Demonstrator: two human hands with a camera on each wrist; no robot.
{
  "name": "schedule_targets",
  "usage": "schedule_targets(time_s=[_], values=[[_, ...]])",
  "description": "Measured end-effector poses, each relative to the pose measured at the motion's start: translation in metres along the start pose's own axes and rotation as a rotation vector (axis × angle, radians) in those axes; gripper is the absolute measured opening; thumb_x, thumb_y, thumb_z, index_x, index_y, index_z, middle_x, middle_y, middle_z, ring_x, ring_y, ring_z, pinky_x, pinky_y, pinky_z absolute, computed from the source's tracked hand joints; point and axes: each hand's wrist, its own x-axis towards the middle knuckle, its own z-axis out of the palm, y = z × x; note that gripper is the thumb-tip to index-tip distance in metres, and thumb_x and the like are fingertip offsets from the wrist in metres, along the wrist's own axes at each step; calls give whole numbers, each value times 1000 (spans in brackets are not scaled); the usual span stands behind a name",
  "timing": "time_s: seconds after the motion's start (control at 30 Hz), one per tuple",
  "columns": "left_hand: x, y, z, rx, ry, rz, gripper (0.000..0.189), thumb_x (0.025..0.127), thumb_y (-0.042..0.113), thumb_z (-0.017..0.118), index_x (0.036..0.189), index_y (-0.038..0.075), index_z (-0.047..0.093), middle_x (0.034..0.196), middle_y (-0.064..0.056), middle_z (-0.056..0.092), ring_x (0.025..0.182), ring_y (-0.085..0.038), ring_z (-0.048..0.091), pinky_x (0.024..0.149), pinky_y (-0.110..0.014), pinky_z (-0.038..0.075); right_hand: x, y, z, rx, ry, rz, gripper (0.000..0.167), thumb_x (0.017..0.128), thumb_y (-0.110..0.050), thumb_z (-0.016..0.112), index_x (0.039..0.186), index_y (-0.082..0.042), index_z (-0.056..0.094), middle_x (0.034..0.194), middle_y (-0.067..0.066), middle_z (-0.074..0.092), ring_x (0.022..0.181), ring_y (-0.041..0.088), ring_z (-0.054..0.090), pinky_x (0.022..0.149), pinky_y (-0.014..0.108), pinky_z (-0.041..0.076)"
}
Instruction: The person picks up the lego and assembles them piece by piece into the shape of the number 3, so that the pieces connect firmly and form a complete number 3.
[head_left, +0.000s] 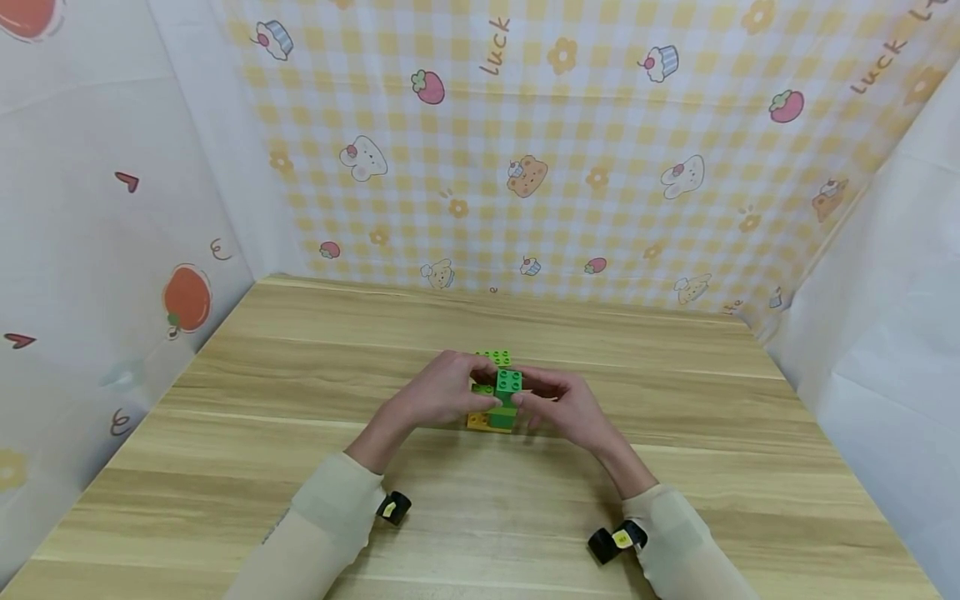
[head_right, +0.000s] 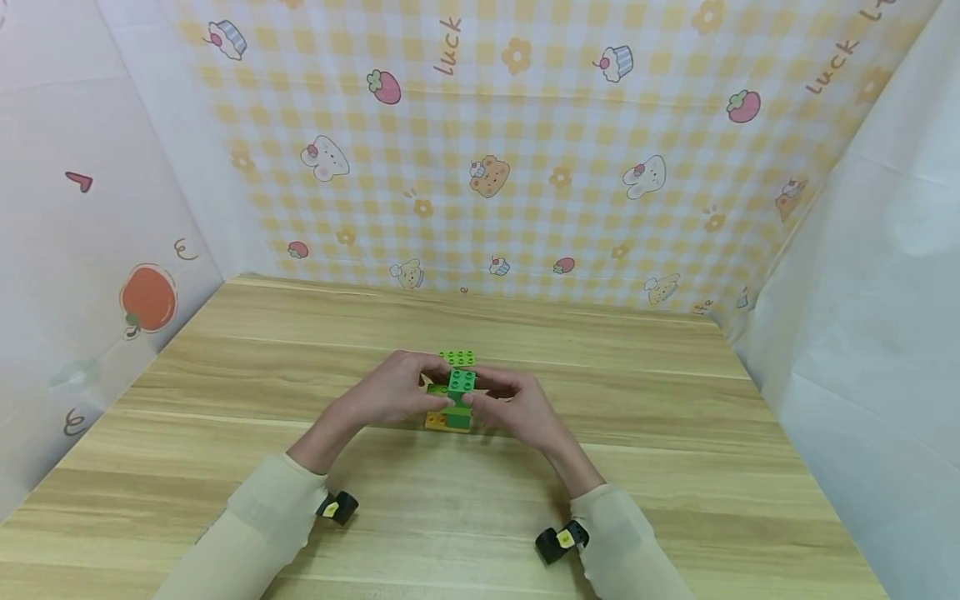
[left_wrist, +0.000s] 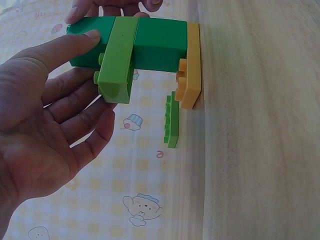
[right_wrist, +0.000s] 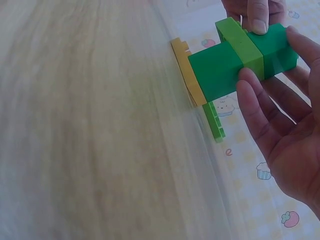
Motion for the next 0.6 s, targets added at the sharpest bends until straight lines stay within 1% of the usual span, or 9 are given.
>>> schedule_targets(time_s=[0.1, 0.2, 0.27, 0.47, 0.6], values=[[0, 0, 0, -3, 2, -6, 30, 94, 21, 80, 119, 6, 75, 106, -2, 76, 98, -13, 67, 85, -31, 56, 0, 0, 0, 3, 0, -3, 44, 102, -15, 71, 144, -5, 65, 130, 24, 71, 84, 35, 73, 66, 44, 63], [0, 0, 1, -8, 4, -4, 30, 93, 21, 79, 119, 6, 75, 107, -2, 76, 99, -14, 68, 86, -32, 56, 0, 0, 0, 8, -1, -6, 43, 102, -15, 71, 144, -6, 65, 130, 24, 72, 85, 36, 74, 66, 44, 63], [0, -1, 1, -9, 4, 0, 30, 93, 21, 79, 119, 6, 75, 107, -2, 76, 100, -14, 68, 86, -32, 56, -1, 1, 0, 12, -1, -9, 43, 102, -15, 71, 144, -6, 65, 129, 24, 72, 84, 35, 74, 66, 43, 63], [0, -1, 0, -13, 3, 3, 30, 93, 21, 79, 119, 7, 75, 107, -1, 76, 100, -13, 68, 86, -32, 56, 0, 3, 1, 6, -1, -30, 44, 102, -14, 70, 145, -7, 64, 126, 26, 73, 74, 28, 73, 65, 42, 63], [-1, -1, -1, -21, -5, 2, 29, 94, 21, 79, 119, 7, 75, 108, 0, 76, 101, -13, 68, 87, -32, 56, 0, 2, 1, 10, 5, -17, 44, 101, -14, 71, 144, -7, 65, 126, 25, 73, 78, 30, 74, 65, 43, 63]])
